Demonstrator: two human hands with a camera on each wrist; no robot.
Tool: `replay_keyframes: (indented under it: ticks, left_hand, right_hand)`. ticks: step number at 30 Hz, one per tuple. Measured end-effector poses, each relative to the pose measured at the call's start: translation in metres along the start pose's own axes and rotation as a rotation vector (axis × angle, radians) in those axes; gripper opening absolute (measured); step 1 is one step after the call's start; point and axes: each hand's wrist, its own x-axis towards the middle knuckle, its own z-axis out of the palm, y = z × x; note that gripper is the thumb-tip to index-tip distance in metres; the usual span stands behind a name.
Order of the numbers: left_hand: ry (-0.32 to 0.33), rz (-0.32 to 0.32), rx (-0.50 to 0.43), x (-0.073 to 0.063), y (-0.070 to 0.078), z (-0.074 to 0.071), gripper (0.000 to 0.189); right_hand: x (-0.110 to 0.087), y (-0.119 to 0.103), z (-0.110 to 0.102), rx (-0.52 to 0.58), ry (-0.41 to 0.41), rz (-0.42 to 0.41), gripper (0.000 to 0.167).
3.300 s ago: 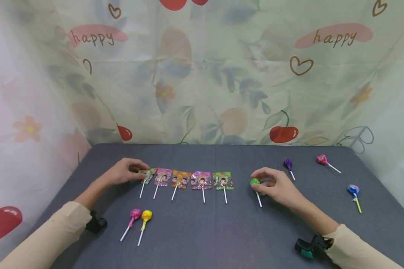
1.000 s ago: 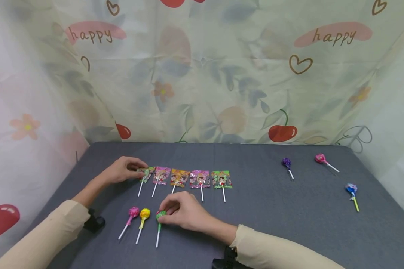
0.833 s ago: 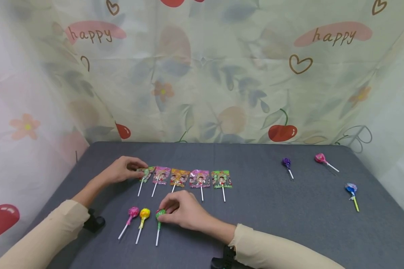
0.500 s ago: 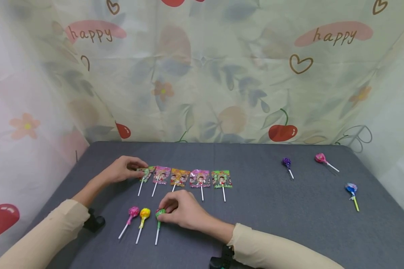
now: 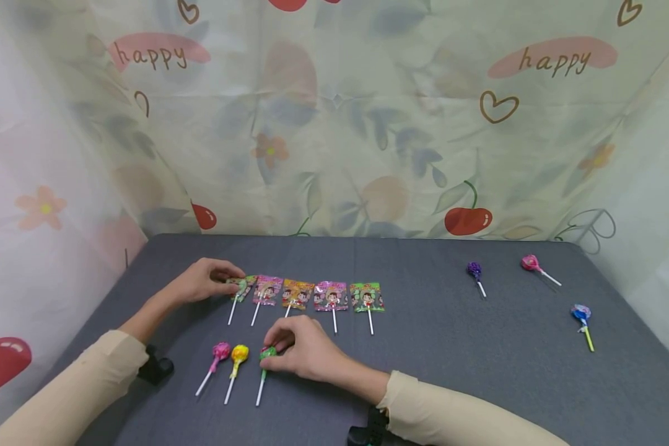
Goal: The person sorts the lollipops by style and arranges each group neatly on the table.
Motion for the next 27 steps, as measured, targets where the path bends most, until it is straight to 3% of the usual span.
replay_keyframes:
  ticks: [5,15,27]
  left_hand:
    - [-0.005,0.005,0.0,0.0,0.0,-0.001,0.029]
    - [-0.012,0.024,0.003,-0.001,0.0,-0.003,0.029]
    - [-0.021,0.036,-0.003,-0.001,0.001,-0.002,0.029]
  right_hand:
    - [-0.003,0.0,-0.004,0.052,0.005,0.007,0.023]
    - [-0.015,-0.001,-0.028,0.161,-0.037,-0.056,0.024]
    - [-0.044,0.012,-0.086,0.172,-0.021,-0.032,0.022]
